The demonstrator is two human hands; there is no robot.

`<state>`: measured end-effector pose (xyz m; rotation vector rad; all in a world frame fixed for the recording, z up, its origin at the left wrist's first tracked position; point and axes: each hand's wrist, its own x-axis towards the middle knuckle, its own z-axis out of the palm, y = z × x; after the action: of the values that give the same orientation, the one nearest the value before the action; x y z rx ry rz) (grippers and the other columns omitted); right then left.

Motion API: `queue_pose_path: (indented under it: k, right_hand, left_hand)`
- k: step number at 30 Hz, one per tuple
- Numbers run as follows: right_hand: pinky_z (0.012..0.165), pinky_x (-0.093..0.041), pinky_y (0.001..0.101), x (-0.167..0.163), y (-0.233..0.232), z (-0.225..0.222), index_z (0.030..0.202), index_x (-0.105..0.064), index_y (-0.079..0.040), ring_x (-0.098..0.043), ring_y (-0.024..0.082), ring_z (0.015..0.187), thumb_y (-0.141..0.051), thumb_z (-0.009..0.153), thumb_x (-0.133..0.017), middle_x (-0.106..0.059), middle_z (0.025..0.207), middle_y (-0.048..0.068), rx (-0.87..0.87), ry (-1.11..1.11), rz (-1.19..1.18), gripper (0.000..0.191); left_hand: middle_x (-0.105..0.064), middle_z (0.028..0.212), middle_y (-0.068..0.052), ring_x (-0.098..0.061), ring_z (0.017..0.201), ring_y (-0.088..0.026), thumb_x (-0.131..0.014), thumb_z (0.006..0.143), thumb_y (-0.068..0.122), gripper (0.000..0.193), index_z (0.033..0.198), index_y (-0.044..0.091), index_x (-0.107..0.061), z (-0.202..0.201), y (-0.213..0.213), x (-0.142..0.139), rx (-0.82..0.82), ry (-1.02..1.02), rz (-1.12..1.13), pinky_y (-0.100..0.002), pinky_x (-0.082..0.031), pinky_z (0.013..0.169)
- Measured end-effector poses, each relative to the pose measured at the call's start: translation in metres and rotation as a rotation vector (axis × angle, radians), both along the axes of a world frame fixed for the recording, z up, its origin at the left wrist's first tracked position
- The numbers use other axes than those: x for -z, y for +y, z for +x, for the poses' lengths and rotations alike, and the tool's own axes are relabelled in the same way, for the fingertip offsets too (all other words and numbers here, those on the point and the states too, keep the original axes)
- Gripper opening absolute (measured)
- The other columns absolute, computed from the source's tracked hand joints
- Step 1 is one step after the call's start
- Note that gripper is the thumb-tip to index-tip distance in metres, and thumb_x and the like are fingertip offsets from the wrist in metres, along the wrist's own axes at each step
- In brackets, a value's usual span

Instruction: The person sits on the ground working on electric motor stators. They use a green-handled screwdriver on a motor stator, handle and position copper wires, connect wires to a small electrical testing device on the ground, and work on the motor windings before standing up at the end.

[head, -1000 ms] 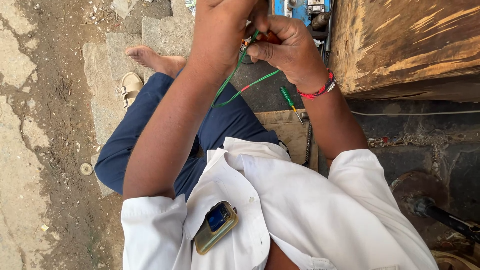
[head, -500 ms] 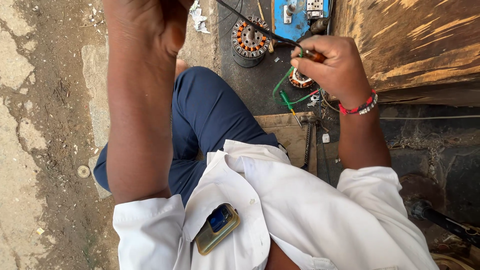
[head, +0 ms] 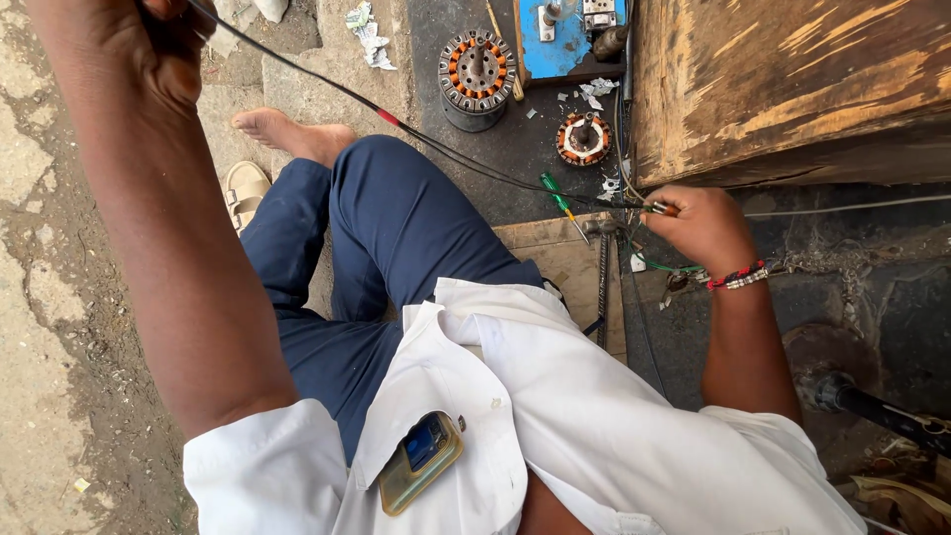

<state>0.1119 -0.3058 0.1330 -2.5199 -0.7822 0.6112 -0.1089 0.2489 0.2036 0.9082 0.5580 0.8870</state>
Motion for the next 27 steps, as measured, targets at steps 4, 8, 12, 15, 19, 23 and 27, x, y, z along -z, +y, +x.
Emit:
queue_pose_path:
  k: [4,8,12,15,19,23,27]
  right_hand:
    - [0.065,-0.051,0.0353,0.048,-0.034,0.009,0.106,-0.078,-0.01,-0.066,0.017,0.069,-0.027,0.082,-0.079,-0.074,0.079,0.009,0.024,0.204,-0.169,0.029]
    - [0.071,-0.052,0.0359,0.084,-0.058,0.016,0.105,-0.08,-0.01,-0.067,0.017,0.076,-0.028,0.082,-0.079,-0.077,0.085,0.01,0.033,0.304,-0.252,0.029]
    - [0.077,-0.051,0.036,0.108,-0.069,0.029,0.118,-0.076,-0.013,-0.066,0.019,0.086,-0.028,0.08,-0.085,-0.074,0.102,0.01,0.113,0.182,-0.412,0.042]
    - [0.084,-0.054,0.0332,0.116,-0.074,0.041,0.128,-0.068,-0.005,-0.07,0.018,0.099,-0.017,0.079,-0.084,-0.074,0.11,0.012,0.199,0.231,-0.076,0.052]
    - [0.084,-0.054,0.0374,0.101,-0.071,0.057,0.139,-0.059,0.0,-0.072,0.03,0.101,-0.008,0.09,-0.074,-0.069,0.11,0.02,0.264,0.272,0.011,0.051]
    - [0.087,-0.055,0.0335,0.064,-0.043,0.052,0.128,-0.061,0.004,-0.071,0.018,0.104,-0.008,0.089,-0.074,-0.074,0.111,0.009,0.174,0.17,0.165,0.042]
    - [0.087,-0.056,0.0361,0.017,-0.006,0.037,0.129,-0.071,-0.001,-0.071,0.023,0.1,-0.009,0.095,-0.079,-0.071,0.114,0.013,0.022,-0.074,0.164,0.036]
  left_hand:
    - [-0.061,0.065,-0.007,-0.054,0.048,-0.015,-0.072,0.101,0.005,0.016,0.087,0.002,-0.065,0.005,0.0,0.022,-0.021,0.123,-0.022,-0.036,-0.045,0.045]
    - [-0.068,0.071,-0.004,-0.052,0.047,-0.009,-0.071,0.105,0.016,0.011,0.1,0.007,-0.068,0.014,-0.018,0.051,0.026,0.295,0.017,-0.029,-0.038,0.04]
    - [-0.066,0.07,-0.001,-0.046,0.044,-0.006,-0.06,0.108,0.021,0.022,0.123,0.008,-0.069,0.026,-0.065,0.09,0.131,0.368,0.053,-0.024,-0.04,0.042]
    - [-0.065,0.072,0.0,-0.047,0.047,-0.006,-0.055,0.111,0.021,0.024,0.128,0.007,-0.064,0.03,-0.109,0.116,0.231,0.339,0.045,-0.023,-0.042,0.046]
    - [-0.061,0.073,0.001,-0.051,0.052,-0.005,-0.051,0.111,0.019,0.025,0.131,0.007,-0.061,0.027,-0.16,0.132,0.259,0.326,0.023,-0.022,-0.049,0.051]
    - [-0.059,0.074,0.001,-0.049,0.053,-0.004,-0.051,0.113,0.02,0.025,0.129,0.005,-0.062,0.016,-0.188,0.132,0.273,0.287,-0.023,-0.022,-0.05,0.052]
    - [-0.06,0.077,0.001,-0.052,0.058,-0.003,-0.05,0.112,0.019,0.026,0.13,0.005,-0.061,0.009,-0.203,0.128,0.227,0.308,-0.094,-0.023,-0.054,0.055]
